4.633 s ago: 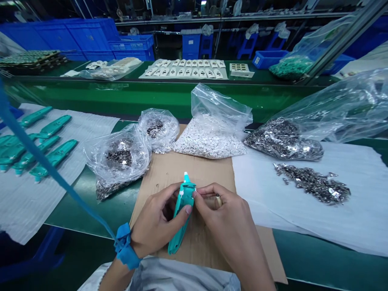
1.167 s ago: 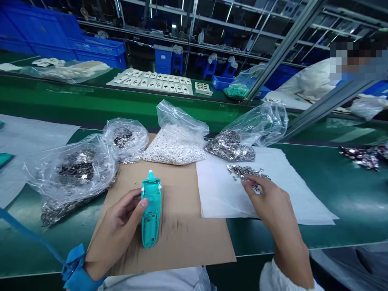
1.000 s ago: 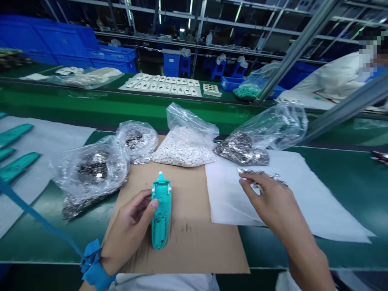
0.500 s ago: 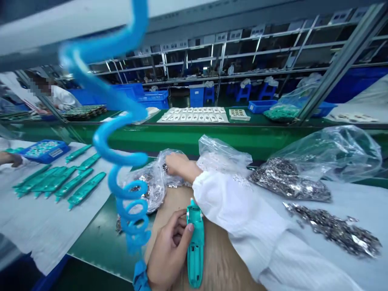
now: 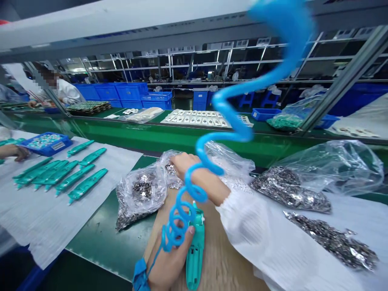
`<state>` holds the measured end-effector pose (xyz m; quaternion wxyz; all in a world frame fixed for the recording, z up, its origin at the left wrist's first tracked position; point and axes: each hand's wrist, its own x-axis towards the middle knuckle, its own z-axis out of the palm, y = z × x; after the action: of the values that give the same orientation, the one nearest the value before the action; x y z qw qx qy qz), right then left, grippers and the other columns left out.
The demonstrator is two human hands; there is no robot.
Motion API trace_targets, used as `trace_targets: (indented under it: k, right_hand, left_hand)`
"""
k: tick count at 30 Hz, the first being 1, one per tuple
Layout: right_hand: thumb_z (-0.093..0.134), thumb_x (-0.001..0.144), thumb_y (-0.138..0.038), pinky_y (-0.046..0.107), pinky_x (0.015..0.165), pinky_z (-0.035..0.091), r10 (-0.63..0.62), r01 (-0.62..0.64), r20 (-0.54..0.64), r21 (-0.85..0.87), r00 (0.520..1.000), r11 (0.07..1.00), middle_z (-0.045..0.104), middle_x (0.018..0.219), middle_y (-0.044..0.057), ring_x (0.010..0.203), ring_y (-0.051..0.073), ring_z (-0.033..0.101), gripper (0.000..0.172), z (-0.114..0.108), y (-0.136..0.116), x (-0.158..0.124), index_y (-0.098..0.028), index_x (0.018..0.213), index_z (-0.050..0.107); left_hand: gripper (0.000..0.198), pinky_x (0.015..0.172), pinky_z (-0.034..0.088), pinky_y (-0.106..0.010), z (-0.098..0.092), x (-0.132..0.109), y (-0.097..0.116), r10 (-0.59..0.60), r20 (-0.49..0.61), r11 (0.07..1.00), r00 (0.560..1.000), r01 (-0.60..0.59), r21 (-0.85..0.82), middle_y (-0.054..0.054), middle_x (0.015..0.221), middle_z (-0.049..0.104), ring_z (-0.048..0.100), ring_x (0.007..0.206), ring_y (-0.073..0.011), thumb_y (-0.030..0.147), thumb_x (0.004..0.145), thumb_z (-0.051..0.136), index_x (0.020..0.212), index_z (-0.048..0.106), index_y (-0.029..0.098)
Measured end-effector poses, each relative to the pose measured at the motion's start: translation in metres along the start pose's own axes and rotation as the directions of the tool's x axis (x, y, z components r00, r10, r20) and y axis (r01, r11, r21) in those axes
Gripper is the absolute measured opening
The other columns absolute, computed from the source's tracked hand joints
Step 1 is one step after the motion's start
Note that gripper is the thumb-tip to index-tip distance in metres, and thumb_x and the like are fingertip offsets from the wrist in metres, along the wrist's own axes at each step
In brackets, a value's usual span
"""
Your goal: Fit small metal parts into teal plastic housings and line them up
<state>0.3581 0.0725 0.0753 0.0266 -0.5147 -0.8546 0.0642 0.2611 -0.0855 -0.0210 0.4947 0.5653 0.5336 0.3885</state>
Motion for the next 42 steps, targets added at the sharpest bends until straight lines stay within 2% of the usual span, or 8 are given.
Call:
trace_targets:
  k: [4, 8, 13, 18, 25, 30, 36, 42]
  right_hand:
    - [0.048, 0.096, -0.02, 0.029, 0.068, 0.048, 0.028, -0.026, -0.034, 0.06, 0.999, 0.998, 0.074, 0.092, 0.005, 0.085, 0.022, 0.07, 0.02, 0.007, 0.02, -0.064, -0.022, 0.102, 0.067]
    - [0.053, 0.094, -0.031, 0.024, 0.054, 0.046, 0.14, -0.104, -0.099, 0.301, 0.985, 0.948, 0.07, 0.078, -0.002, 0.063, 0.016, 0.067, 0.011, 0.04, 0.042, -0.145, -0.026, 0.096, 0.062]
    - [0.051, 0.097, -0.044, 0.019, 0.059, 0.054, 0.293, -0.181, -0.128, 0.539, 0.948, 0.822, 0.074, 0.086, 0.001, 0.074, 0.016, 0.073, 0.025, 0.077, 0.027, -0.211, -0.027, 0.106, 0.067]
    - [0.056, 0.095, -0.044, 0.022, 0.077, 0.057, 0.376, -0.149, -0.185, 0.696, 0.908, 0.703, 0.072, 0.099, 0.006, 0.092, 0.019, 0.071, 0.024, 0.094, -0.007, -0.212, -0.026, 0.093, 0.072]
    - [0.058, 0.095, -0.04, 0.024, 0.075, 0.055, 0.422, -0.146, -0.151, 0.792, 0.894, 0.592, 0.07, 0.101, 0.007, 0.089, 0.019, 0.069, 0.02, 0.108, -0.02, -0.201, -0.024, 0.091, 0.069]
    - [0.052, 0.098, -0.039, 0.024, 0.071, 0.053, 0.379, -0.162, -0.118, 0.76, 0.918, 0.629, 0.068, 0.099, 0.006, 0.086, 0.018, 0.067, 0.021, 0.107, -0.021, -0.199, -0.025, 0.092, 0.067]
    - [0.051, 0.098, -0.035, 0.023, 0.068, 0.051, 0.389, -0.198, -0.164, 0.65, 0.906, 0.734, 0.067, 0.098, 0.004, 0.082, 0.016, 0.067, 0.018, 0.103, -0.023, -0.199, -0.025, 0.091, 0.064]
    - [0.043, 0.102, -0.032, 0.024, 0.066, 0.051, 0.279, -0.142, -0.149, 0.585, 0.949, 0.798, 0.067, 0.099, 0.003, 0.078, 0.015, 0.067, 0.022, 0.1, -0.024, -0.2, -0.027, 0.097, 0.064]
  left_hand:
    - [0.034, 0.059, 0.054, -0.023, -0.007, 0.001, 0.01, 0.006, 0.054, 1.0, 0.999, -0.005, -0.021, -0.006, 0.088, 0.072, 0.07, 0.073, -0.018, 0.039, 0.096, 0.052, 0.12, 0.063, 0.018]
    - [0.036, 0.061, 0.055, -0.024, -0.008, 0.003, 0.013, 0.015, 0.053, 0.999, 0.999, -0.013, -0.032, -0.007, 0.087, 0.072, 0.071, 0.075, -0.0189, 0.04, 0.097, 0.049, 0.121, 0.062, 0.016]
    - [0.031, 0.061, 0.057, -0.024, -0.006, 0.004, 0.012, 0.009, 0.059, 1.0, 0.998, -0.008, -0.006, -0.007, 0.087, 0.072, 0.071, 0.073, -0.0181, 0.033, 0.094, 0.051, 0.117, 0.062, 0.015]
    - [0.03, 0.06, 0.057, -0.022, -0.004, 0.005, 0.007, 0.006, 0.031, 0.999, 0.999, -0.005, -0.034, -0.005, 0.086, 0.073, 0.072, 0.072, -0.0172, 0.03, 0.092, 0.055, 0.119, 0.061, 0.017]
    - [0.033, 0.066, 0.059, -0.024, -0.003, 0.005, 0.002, 0.011, 0.012, 0.999, 1.0, -0.011, -0.03, -0.007, 0.092, 0.073, 0.072, 0.078, -0.0185, 0.031, 0.091, 0.057, 0.12, 0.061, 0.016]
    - [0.035, 0.065, 0.058, -0.024, -0.003, 0.004, 0.003, -0.001, 0.032, 0.999, 0.999, 0.002, -0.033, -0.007, 0.091, 0.073, 0.072, 0.078, -0.018, 0.032, 0.093, 0.054, 0.123, 0.059, 0.015]
    - [0.033, 0.06, 0.056, -0.02, 0.0, 0.004, 0.0, -0.003, 0.006, 1.0, 1.0, 0.002, 0.01, -0.004, 0.088, 0.074, 0.071, 0.072, -0.0146, 0.035, 0.094, 0.055, 0.122, 0.06, 0.018]
    - [0.032, 0.067, 0.059, -0.021, 0.0, 0.004, -0.001, 0.015, -0.006, 1.0, 1.0, -0.015, 0.026, -0.002, 0.089, 0.074, 0.071, 0.074, -0.0143, 0.032, 0.094, 0.055, 0.123, 0.059, 0.019]
